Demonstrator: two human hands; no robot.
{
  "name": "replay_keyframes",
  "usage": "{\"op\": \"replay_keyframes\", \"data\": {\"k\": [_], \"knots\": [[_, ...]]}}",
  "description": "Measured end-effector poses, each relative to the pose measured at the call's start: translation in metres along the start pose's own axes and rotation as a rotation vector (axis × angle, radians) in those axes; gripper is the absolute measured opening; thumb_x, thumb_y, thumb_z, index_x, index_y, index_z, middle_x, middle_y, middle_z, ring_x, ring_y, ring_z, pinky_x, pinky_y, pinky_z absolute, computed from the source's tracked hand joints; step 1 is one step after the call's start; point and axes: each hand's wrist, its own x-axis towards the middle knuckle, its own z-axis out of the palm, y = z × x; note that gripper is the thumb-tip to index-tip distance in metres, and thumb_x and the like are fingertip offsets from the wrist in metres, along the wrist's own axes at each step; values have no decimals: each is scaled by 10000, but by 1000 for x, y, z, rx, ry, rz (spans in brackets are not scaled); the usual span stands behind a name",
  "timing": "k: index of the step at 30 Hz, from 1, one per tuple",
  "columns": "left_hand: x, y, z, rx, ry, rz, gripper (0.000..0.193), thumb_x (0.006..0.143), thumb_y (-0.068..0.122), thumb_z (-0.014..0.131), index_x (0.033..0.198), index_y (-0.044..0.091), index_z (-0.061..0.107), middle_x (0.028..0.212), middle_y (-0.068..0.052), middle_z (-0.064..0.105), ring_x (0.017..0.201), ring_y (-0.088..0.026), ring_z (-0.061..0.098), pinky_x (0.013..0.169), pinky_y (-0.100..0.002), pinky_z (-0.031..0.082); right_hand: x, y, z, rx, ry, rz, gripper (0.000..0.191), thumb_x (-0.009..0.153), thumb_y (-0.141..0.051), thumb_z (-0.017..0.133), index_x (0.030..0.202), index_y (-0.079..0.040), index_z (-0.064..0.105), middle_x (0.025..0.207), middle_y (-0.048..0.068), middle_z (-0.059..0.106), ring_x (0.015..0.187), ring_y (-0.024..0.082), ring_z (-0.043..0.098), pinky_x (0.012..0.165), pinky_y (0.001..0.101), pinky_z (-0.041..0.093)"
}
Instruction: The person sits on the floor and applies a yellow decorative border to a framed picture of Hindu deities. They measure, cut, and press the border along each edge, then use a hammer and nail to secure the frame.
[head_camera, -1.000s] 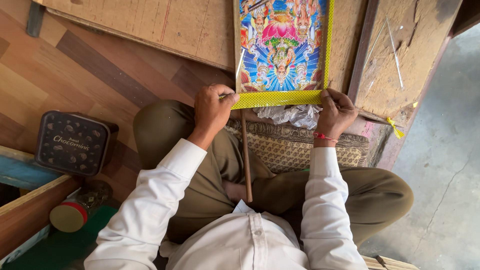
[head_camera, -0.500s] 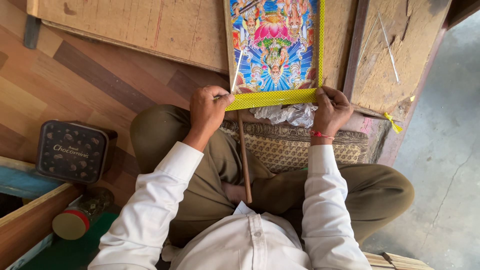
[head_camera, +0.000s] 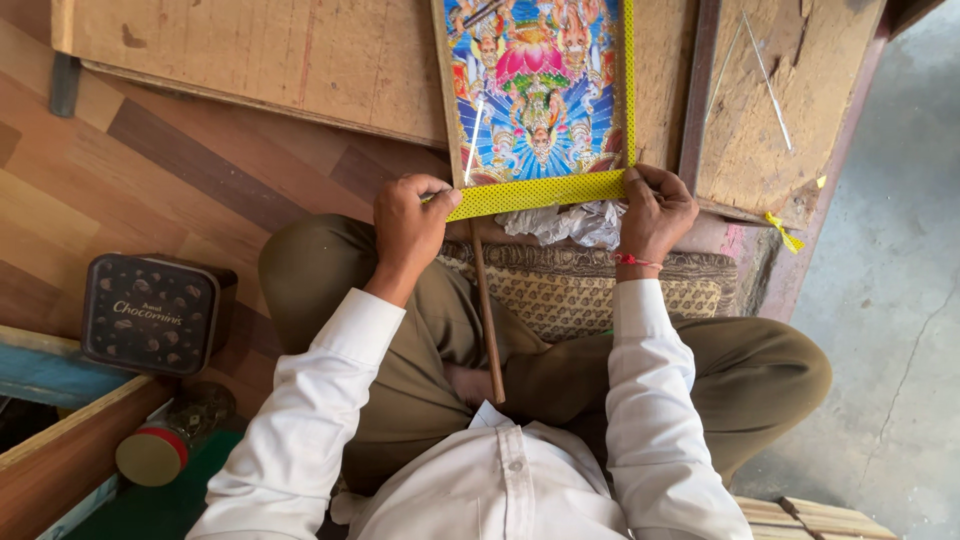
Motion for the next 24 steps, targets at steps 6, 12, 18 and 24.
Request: {"op": "replay_keyframes", "data": {"k": [6, 12, 18, 24], "knots": [[5, -5, 0, -51, 1, -5, 209, 796, 196, 808, 843, -4, 771, 847, -163, 760, 780, -294, 743, 727, -395, 553, -2, 0, 0, 12, -7, 16, 81, 878, 24, 770, 952, 57, 771, 822, 85, 753, 708, 111, 707, 674, 260, 624], [5, -4, -1, -70, -42, -42, 217, 810, 210, 800, 873, 3, 778, 835, -155, 763, 770, -272, 749, 720, -377, 559, -1, 0, 1, 9, -8, -8, 79, 882, 24, 780, 952, 59, 777, 836, 82, 751, 738, 100, 691, 701, 248, 601], [8, -8, 1, -37, -17, 45, 203, 806, 190, 807, 852, -6, 778, 834, -161, 760, 756, -281, 738, 701, -380, 551, -2, -3, 0, -12, 3, 8, 71, 876, 16, 777, 939, 49, 779, 812, 81, 748, 709, 101, 696, 665, 251, 606], [6, -10, 3, -90, -43, -38, 186, 793, 175, 796, 828, -6, 774, 741, -137, 753, 673, -218, 736, 646, -347, 551, -2, 0, 2, -2, 70, 36, 59, 856, 9, 763, 893, 49, 785, 745, 85, 732, 619, 113, 666, 562, 242, 556]]}}
